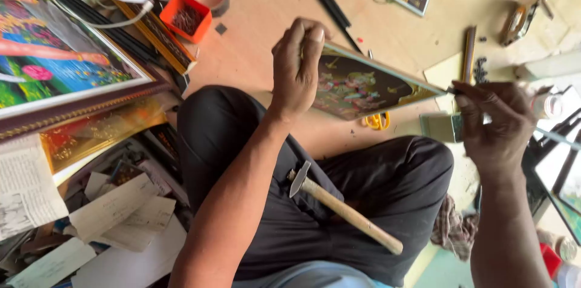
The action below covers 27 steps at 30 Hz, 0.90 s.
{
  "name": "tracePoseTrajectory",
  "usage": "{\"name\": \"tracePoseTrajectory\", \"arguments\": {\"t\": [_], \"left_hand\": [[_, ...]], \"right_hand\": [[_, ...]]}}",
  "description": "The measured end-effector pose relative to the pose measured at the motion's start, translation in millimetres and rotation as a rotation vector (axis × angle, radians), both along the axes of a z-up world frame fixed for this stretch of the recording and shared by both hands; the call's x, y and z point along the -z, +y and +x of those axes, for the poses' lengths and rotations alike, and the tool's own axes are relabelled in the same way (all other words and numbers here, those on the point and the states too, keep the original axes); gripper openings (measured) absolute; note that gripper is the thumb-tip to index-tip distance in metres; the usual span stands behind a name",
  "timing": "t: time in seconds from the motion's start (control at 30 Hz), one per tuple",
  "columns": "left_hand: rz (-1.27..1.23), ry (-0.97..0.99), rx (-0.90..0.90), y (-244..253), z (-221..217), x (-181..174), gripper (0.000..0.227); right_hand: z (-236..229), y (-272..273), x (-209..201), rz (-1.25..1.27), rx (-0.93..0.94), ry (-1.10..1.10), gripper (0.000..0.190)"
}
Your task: Assembling a picture into a frame and securing it using small nails and a hammer.
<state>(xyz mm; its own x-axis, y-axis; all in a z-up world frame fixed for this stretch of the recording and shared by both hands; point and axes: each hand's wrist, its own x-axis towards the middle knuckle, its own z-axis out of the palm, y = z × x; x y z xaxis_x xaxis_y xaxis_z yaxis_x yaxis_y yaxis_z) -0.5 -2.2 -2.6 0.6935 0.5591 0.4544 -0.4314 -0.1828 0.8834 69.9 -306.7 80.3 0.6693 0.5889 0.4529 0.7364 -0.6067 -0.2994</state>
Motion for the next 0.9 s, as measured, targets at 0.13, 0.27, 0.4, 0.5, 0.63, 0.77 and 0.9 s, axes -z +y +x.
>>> {"name": "tracePoseTrajectory", "arguments": {"t": [0.13, 0.27, 0.4, 0.5, 0.63, 0.77, 0.9], "left_hand": [[0.032, -0.018, -0.015, -1.7, 2.8, 5.9, 0.029], [0.046, -0.03, -0.032, -3.2, 10.7, 19.2, 0.03], [0.031, -0.031, -0.042, -6.2, 19.3, 30.0, 0.031], [0.009, -0.047, -0.027, -3.2, 11.6, 20.8, 0.03], [-0.06, -0.101, 0.089, -2.5, 1.1, 13.1, 0.035], [-0.142, -0.05, 0.154, 2.1, -11.0, 10.9, 0.049], [-0.175, -0.101, 0.204, 2.9, -15.7, 16.7, 0.064]], "right_hand": [[-9.0, 5.9, -9.6, -0.027, -0.003, 0.059, 0.012], [-7.5, 6.9, -6.7, -0.06, 0.001, 0.046, 0.012], [-7.8, 15.2, -8.4, -0.076, -0.019, 0.061, 0.009], [-10.5, 43.6, -10.4, -0.144, -0.059, -0.012, 0.007], [-19.6, 90.1, 0.2, -0.104, -0.148, -0.081, 0.008], [-28.3, 149.1, 3.7, -0.032, -0.2, -0.128, 0.008], [-33.4, 181.8, 2.9, -0.038, -0.224, -0.145, 0.01]]}}
